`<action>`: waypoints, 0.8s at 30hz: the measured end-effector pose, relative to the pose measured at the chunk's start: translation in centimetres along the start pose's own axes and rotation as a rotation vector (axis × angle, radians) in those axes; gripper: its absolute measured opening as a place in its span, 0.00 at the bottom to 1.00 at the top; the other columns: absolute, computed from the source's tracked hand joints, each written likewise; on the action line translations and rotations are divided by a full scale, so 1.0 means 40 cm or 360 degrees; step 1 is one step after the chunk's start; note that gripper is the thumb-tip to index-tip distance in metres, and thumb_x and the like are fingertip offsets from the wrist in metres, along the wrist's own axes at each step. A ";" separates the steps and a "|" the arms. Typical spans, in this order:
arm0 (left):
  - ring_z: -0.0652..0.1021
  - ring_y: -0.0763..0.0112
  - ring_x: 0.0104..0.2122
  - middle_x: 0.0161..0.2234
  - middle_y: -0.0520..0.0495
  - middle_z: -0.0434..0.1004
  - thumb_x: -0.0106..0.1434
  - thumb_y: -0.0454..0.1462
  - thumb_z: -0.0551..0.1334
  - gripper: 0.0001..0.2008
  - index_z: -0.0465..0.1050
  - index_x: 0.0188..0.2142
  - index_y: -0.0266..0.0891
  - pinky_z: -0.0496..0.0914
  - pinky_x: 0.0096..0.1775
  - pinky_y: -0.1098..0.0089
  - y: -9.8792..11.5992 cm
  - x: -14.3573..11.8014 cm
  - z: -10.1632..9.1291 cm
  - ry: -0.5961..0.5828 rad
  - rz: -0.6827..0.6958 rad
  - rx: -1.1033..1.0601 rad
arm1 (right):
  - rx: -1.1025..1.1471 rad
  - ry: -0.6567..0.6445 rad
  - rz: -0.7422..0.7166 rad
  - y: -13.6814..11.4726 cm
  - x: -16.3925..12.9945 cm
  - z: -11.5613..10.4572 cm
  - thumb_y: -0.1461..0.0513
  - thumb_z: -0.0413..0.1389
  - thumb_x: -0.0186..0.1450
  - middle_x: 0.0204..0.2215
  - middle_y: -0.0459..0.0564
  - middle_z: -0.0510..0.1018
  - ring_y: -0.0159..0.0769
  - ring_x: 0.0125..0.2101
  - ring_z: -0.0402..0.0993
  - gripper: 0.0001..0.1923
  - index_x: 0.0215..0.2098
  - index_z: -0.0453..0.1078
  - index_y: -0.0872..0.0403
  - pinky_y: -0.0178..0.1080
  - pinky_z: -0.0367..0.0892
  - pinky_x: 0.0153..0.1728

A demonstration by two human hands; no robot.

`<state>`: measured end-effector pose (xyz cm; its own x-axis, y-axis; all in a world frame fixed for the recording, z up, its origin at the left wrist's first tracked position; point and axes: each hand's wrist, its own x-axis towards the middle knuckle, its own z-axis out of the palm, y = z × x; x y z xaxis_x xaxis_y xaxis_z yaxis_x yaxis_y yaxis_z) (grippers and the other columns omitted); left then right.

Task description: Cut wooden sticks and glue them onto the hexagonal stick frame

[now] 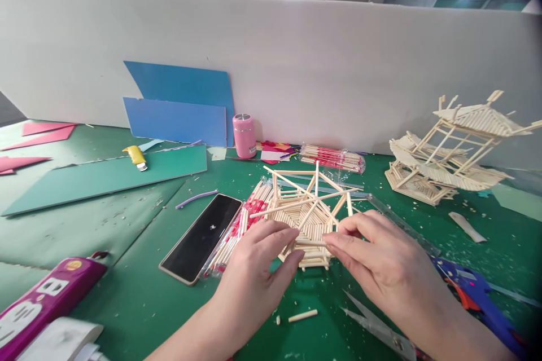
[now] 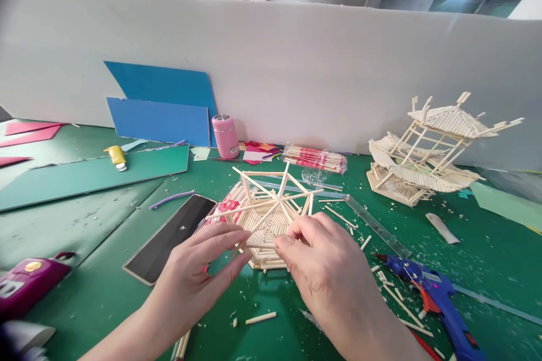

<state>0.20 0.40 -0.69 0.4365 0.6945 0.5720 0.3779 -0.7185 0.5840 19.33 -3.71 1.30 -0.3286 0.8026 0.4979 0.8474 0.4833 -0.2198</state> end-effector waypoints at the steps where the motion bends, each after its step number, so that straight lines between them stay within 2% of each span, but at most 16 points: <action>1: 0.77 0.66 0.32 0.33 0.40 0.77 0.57 0.29 0.61 0.06 0.75 0.35 0.30 0.73 0.33 0.68 0.000 0.000 0.001 0.0011 0.0005 0.0001 | 0.0010 -0.0002 0.0000 0.000 0.000 0.000 0.70 0.51 0.62 0.26 0.46 0.68 0.32 0.29 0.60 0.08 0.32 0.71 0.53 0.35 0.59 0.28; 8: 0.77 0.67 0.31 0.32 0.40 0.77 0.57 0.29 0.61 0.07 0.76 0.35 0.30 0.73 0.32 0.70 -0.003 -0.005 0.006 0.0036 -0.0009 -0.0013 | 0.0020 -0.0013 0.0031 -0.001 -0.002 0.008 0.70 0.50 0.62 0.25 0.45 0.67 0.31 0.28 0.59 0.09 0.27 0.67 0.54 0.35 0.58 0.28; 19: 0.75 0.69 0.29 0.30 0.42 0.75 0.58 0.27 0.60 0.05 0.74 0.33 0.31 0.71 0.31 0.69 -0.005 0.003 0.006 0.0000 0.0072 0.0028 | -0.0053 -0.0010 -0.0005 -0.001 0.005 0.001 0.73 0.51 0.58 0.25 0.46 0.68 0.32 0.27 0.60 0.10 0.29 0.70 0.53 0.36 0.58 0.27; 24: 0.74 0.69 0.28 0.30 0.44 0.76 0.59 0.27 0.58 0.07 0.73 0.35 0.33 0.70 0.30 0.68 -0.004 0.009 0.005 -0.0063 0.0149 0.0079 | -0.0077 -0.0088 -0.0013 0.001 0.005 -0.002 0.74 0.52 0.57 0.25 0.45 0.68 0.32 0.27 0.61 0.13 0.31 0.71 0.52 0.36 0.58 0.27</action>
<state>0.46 0.74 -0.67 0.5032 0.6231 0.5988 0.3735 -0.7816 0.4995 19.33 -3.55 1.46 -0.3568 0.8175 0.4522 0.8635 0.4733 -0.1743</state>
